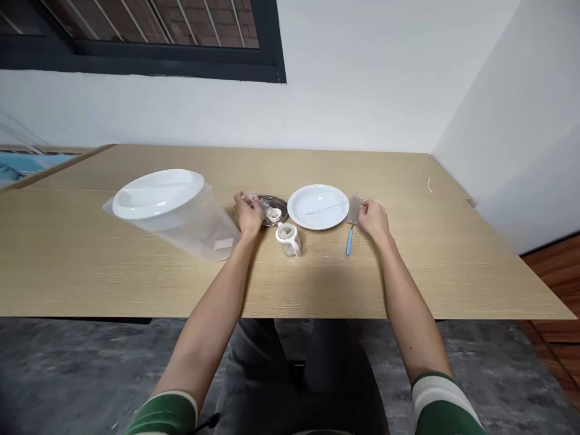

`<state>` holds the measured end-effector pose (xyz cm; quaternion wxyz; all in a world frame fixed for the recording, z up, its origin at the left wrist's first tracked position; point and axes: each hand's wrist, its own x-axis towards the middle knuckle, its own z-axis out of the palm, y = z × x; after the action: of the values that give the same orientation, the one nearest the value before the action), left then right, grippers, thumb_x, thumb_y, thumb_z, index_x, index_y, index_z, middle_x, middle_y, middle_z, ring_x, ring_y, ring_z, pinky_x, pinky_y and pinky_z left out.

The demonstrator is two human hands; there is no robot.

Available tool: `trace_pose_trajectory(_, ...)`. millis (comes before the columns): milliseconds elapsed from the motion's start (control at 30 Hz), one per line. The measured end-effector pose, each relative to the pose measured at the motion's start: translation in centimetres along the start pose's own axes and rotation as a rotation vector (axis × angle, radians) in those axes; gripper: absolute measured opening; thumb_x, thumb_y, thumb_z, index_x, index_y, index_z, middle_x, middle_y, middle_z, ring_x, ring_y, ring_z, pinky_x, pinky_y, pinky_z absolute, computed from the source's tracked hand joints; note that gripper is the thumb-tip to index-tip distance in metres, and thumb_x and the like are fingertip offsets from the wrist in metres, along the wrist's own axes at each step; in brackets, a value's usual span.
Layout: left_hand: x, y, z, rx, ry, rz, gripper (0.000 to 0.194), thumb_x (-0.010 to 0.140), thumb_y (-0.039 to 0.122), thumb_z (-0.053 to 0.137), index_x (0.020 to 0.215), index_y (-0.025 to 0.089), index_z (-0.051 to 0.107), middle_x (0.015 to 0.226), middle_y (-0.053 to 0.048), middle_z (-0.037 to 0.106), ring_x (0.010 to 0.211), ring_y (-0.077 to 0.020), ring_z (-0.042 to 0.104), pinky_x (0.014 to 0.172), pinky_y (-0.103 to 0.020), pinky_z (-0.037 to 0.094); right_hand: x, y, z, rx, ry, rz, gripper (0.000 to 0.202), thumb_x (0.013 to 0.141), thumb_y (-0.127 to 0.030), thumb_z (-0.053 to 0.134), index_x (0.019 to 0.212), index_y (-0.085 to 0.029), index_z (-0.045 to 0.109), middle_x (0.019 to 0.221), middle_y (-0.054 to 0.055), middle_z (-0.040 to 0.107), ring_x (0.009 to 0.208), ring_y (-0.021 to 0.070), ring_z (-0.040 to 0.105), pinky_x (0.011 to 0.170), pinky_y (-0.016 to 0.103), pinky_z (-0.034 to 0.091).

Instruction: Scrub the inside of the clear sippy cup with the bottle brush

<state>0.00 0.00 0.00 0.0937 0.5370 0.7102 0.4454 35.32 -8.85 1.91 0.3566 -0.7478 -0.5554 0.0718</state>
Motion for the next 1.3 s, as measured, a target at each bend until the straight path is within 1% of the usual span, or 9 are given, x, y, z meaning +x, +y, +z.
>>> trace_pose_trajectory(200,-1.1,1.7,-1.1,0.262,-0.079,0.064,0.046,0.102,0.03,0.047,0.139,0.003,0.054,0.132,-0.028,0.064,0.129,-0.0385,0.059,0.108,-0.046,0.046,0.2,0.1,-2.8,-0.044,0.39,0.064,0.034,0.087,-0.026,0.051,0.118,-0.015,0.058,0.127,0.021,0.058,0.103,0.0264,0.061,0.093,0.041,0.048)
trace_pose_trajectory(300,-1.4,2.6,-1.5,0.397,-0.128,0.077,0.045,0.105,0.034,0.04,0.133,0.003,0.057,0.123,-0.029,0.068,0.119,-0.0402,0.064,0.099,-0.048,0.05,-0.2,-0.7,-3.3,-0.127,0.11,0.079,0.021,0.091,-0.031,0.047,0.091,-0.018,0.064,0.095,0.016,0.069,0.088,0.0263,0.062,0.081,0.037,0.046)
trace_pose_trajectory(400,-1.4,3.2,-2.0,0.515,-0.202,0.068,0.042,0.105,0.032,0.037,0.128,0.004,0.059,0.114,-0.029,0.071,0.111,-0.0409,0.068,0.091,-0.047,0.053,-1.1,-2.1,-3.6,-0.273,-0.245,0.099,0.039,0.095,-0.041,0.047,0.063,-0.021,0.058,0.067,0.012,0.065,0.073,0.025,0.062,0.068,0.034,0.041)
trace_pose_trajectory(667,-1.6,4.5,-3.4,0.556,-0.16,0.169,0.034,0.098,0.017,0.039,0.115,0.006,0.065,0.116,-0.027,0.071,0.109,-0.0386,0.069,0.086,-0.043,0.053,-2.9,-4.7,-3.0,-0.324,-0.84,0.083,0.053,0.09,-0.057,0.06,0.052,-0.02,0.058,0.056,0.008,0.067,0.05,0.0174,0.061,0.057,0.03,0.047)
trace_pose_trajectory(800,-2.2,5.3,-3.6,0.388,-0.108,0.274,0.035,0.1,0.028,0.038,0.107,0.012,0.068,0.115,-0.022,0.071,0.104,-0.0358,0.069,0.085,-0.043,0.051,-2.7,-4.0,-2.0,-0.285,-0.849,0.142,0.035,0.085,-0.035,0.065,0.055,-0.017,0.062,0.056,0.009,0.069,0.049,0.0179,0.063,0.051,0.028,0.049)
trace_pose_trajectory(933,-2.2,5.6,-3.8,0.011,-0.124,0.351,0.04,0.103,0.038,0.036,0.089,0.018,0.068,0.107,-0.016,0.075,0.103,-0.0298,0.07,0.096,-0.043,0.049,-2.3,-3.7,-2.2,-0.27,-0.636,0.162,0.03,0.081,-0.024,0.06,0.053,-0.018,0.062,0.051,0.009,0.066,0.05,0.0185,0.064,0.057,0.029,0.051)
trace_pose_trajectory(1033,-1.9,5.2,-4.4,-0.39,-0.385,0.315,0.058,0.104,0.056,0.031,0.076,0.019,0.065,0.101,-0.014,0.077,0.095,-0.0253,0.071,0.096,-0.042,0.051,-1.9,-3.6,-2.9,-0.252,-0.409,0.215,0.034,0.086,-0.026,0.055,0.054,-0.019,0.062,0.051,0.01,0.065,0.058,0.0226,0.067,0.066,0.032,0.052)
trace_pose_trajectory(1133,-1.3,4.5,-5.4,-0.679,-0.857,0.224,0.054,0.094,0.068,0.053,0.093,0.017,0.07,0.113,-0.017,0.076,0.098,-0.0254,0.072,0.091,-0.041,0.055,-1.5,-3.2,-3.4,-0.198,-0.128,0.249,0.039,0.094,-0.03,0.05,0.058,-0.021,0.061,0.05,0.01,0.061,0.07,0.0264,0.069,0.075,0.034,0.051)
trace_pose_trajectory(1300,-1.1,4.2,-6.7,-0.652,-1.396,0.277,0.088,0.052,0.033,0.099,0.131,0.021,0.061,0.139,-0.019,0.065,0.129,-0.0307,0.063,0.102,-0.045,0.052,-1.0,-2.6,-2.9,0.155,0.133,0.218,0.038,0.104,-0.043,0.036,0.094,-0.019,0.064,0.069,0.006,0.069,0.062,0.02,0.065,0.071,0.031,0.049)
